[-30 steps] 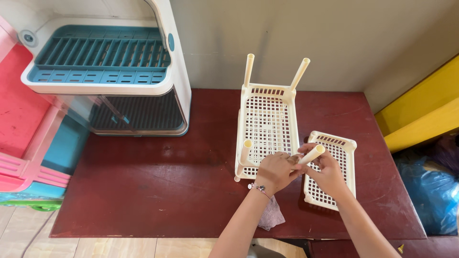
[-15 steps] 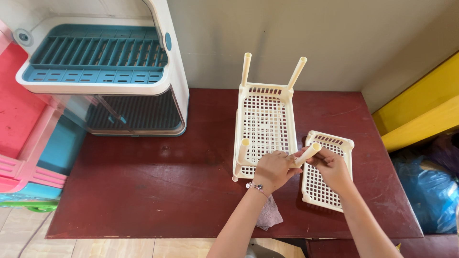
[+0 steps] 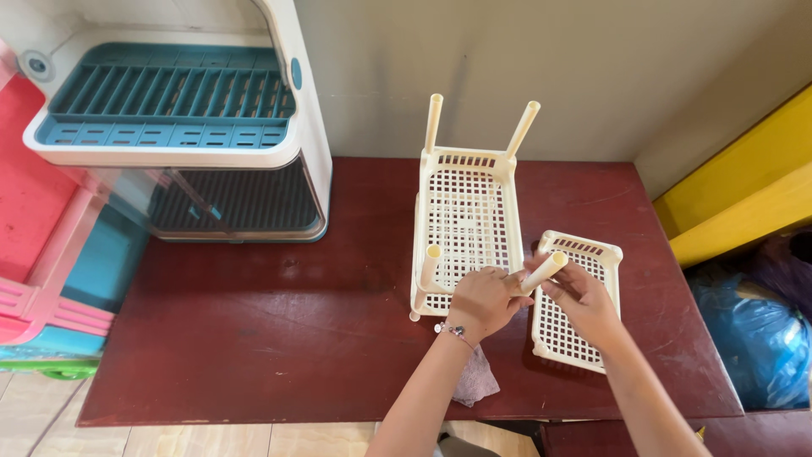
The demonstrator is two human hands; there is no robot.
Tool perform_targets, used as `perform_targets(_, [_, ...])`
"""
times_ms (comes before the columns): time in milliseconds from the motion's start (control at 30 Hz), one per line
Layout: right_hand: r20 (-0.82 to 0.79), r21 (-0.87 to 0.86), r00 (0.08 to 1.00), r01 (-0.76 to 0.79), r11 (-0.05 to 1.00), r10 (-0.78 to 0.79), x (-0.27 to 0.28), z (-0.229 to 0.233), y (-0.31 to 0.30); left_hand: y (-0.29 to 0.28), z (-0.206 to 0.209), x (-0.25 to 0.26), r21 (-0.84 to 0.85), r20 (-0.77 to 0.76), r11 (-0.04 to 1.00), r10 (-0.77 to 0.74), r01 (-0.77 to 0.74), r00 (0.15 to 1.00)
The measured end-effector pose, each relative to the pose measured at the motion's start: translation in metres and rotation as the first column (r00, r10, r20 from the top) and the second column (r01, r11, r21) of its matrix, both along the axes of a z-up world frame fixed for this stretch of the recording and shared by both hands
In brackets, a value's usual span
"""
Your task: The person assembles a small plastic stool by inserting four legs into a perforated seat and then stacking a second seat on top. The person handles the components by hand, aligning and pressing the legs into place, and then places the assembled unit on the table.
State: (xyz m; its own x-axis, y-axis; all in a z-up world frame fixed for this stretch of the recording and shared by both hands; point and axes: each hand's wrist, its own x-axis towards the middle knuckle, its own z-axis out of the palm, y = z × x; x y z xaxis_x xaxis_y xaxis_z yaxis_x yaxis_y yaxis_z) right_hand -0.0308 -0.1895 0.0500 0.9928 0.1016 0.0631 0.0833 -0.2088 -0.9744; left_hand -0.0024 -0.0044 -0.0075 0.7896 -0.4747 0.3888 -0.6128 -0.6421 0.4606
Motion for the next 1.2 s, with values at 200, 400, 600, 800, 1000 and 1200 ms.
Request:
perform_targets(200, [-0.085, -0.042, 0.996, -0.038, 0.998, 0.034, 0.009, -0.001, -0.008, 0.002, 0.005, 0.000, 0.043, -0.082, 0.999, -0.025, 0.029, 0.996])
perform_targets(400, [-0.053, -0.056, 0.992, 0.116, 0.992, -0.119, 0.009, -0.011, -0.004, 0.002, 0.003, -0.001, 0.014, -0.035, 0.999, -0.028, 0.029, 0.999])
perform_targets(600, [0.024, -0.303, 0.938, 0.336, 0.892, -0.346, -0.003, 0.002, 0.018, -0.002, -0.003, -0.001, -0.018, 0.001, 1.000, 0.000, 0.000, 1.000])
perform_targets(800, [-0.033, -0.303, 0.982, 0.169, 0.938, -0.188, 0.007, 0.018, 0.018, -0.003, -0.009, -0.002, -0.006, 0.006, 1.000, -0.020, 0.020, 1.000])
perform_targets(1000, [-0.175, -0.004, 0.980, -0.093, 0.996, 0.091, 0.014, 0.013, -0.006, -0.004, -0.009, 0.000, 0.072, -0.025, 0.997, -0.005, 0.007, 1.000])
perform_targets(1200, [-0.107, -0.057, 0.992, 0.056, 0.997, -0.062, 0.012, -0.007, -0.005, -0.004, -0.007, 0.001, 0.123, -0.048, 0.992, -0.005, 0.011, 0.999])
